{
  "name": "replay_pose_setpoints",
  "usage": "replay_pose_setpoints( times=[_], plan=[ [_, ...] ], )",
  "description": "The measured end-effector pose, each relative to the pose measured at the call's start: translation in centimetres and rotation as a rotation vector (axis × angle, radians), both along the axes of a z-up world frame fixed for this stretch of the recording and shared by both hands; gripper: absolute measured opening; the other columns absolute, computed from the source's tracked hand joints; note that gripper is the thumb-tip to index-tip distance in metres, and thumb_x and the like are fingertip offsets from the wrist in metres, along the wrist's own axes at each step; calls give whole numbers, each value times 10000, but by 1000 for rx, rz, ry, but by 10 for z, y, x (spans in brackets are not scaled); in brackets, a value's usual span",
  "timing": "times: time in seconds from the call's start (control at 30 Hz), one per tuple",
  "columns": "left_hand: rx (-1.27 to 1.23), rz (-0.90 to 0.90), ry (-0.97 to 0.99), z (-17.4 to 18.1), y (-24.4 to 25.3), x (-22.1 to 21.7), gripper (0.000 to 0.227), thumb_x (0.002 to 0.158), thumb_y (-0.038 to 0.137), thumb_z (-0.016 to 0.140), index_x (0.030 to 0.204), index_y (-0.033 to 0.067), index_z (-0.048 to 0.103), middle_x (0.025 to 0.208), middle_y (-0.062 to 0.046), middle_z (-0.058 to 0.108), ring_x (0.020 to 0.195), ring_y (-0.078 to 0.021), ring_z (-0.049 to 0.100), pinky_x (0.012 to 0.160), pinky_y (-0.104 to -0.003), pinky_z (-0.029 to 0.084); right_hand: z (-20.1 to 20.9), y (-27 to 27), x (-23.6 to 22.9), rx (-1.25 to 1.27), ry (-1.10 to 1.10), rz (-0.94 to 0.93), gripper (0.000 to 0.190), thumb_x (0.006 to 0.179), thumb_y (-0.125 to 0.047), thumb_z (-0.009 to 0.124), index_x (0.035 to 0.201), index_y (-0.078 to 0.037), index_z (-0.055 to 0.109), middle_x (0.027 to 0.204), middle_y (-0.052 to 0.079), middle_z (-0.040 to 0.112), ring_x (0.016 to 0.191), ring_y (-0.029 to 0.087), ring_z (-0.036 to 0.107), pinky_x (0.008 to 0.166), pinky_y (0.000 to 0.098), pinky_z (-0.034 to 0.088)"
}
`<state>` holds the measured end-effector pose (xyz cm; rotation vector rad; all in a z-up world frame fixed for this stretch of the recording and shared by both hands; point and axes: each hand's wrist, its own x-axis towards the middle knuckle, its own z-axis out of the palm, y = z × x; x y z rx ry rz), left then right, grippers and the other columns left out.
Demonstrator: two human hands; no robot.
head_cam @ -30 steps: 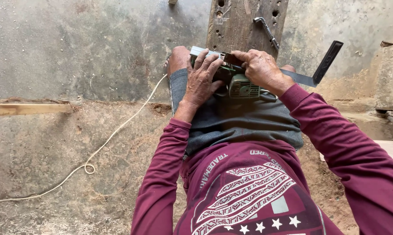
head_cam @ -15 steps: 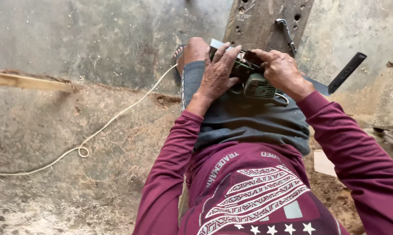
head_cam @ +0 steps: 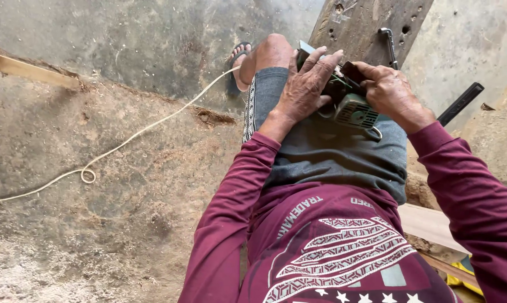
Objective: Adjusting and securing the components of an electric handheld wood planer using tools like a wrench and try square.
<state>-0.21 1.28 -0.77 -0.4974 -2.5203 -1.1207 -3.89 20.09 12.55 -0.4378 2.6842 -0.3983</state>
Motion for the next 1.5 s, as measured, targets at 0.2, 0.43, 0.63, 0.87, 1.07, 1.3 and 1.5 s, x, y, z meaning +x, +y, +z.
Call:
replay_pose_setpoints(
  times=[0.2, 0.43, 0.63, 0.87, 1.07, 1.3, 1.5],
  plan=[
    [13, 18, -8, -1, 4, -1, 1111, 653, 320, 928, 1562, 204, 299, 1460, -32, 524, 1468, -244, 378, 1236, -625, 174, 2, -2, -3, -9, -35, 10, 492, 971, -24, 569, 1438, -169, 626, 1208, 162, 724, 1081, 288, 706, 925, 418, 554],
    [-6, 6, -1, 1, 1, -1, 1115, 658, 320, 930, 1567, 212, 294, 1465, -31, 521, 1479, -242, 370, 1244, -621, 173, 3, -4, -2, -2, -47, -25, 497, 980, -28, 554, 1445, -189, 624, 1183, 157, 727, 1043, 287, 715, 906, 418, 566],
    [-18, -47, -31, 4, -7, 1, 1090, 663, 300, 926, 1561, 204, 317, 1520, -4, 497, 1504, -230, 350, 1239, -619, 166, -9, 7, -1, 8, 86, 62, 492, 953, -47, 593, 1426, -170, 647, 1141, 229, 713, 1027, 397, 693, 871, 488, 548],
    [-64, -88, -60, 10, -14, 2, 900, 667, 261, 904, 1453, 188, 471, 1517, -27, 492, 1519, -271, 339, 1248, -618, 180, -11, 4, 5, 23, 144, -7, 467, 939, -90, 577, 1379, -228, 658, 1029, 222, 685, 956, 420, 682, 798, 528, 546],
    [-170, -118, -13, 14, -19, 3, 649, 706, 267, 871, 1315, 244, 649, 1466, -62, 512, 1479, -336, 355, 1223, -608, 193, -17, 6, 10, -15, 159, -52, 511, 889, -71, 584, 1358, -257, 662, 1043, 205, 683, 953, 434, 674, 784, 555, 546],
    [-152, -108, -13, 14, -20, 6, 639, 735, 273, 871, 1334, 249, 648, 1450, -45, 518, 1475, -331, 365, 1226, -590, 204, -13, 5, 9, -31, 151, -13, 573, 863, -34, 582, 1396, -235, 646, 1087, 213, 676, 978, 425, 667, 825, 538, 541],
    [-134, -85, 12, 11, -17, 6, 655, 716, 267, 872, 1324, 240, 629, 1440, -46, 519, 1476, -322, 357, 1219, -608, 196, -9, 6, 6, -54, 98, 0, 517, 900, -36, 565, 1373, -221, 662, 1049, 216, 686, 994, 405, 676, 835, 516, 539]
  ],
)
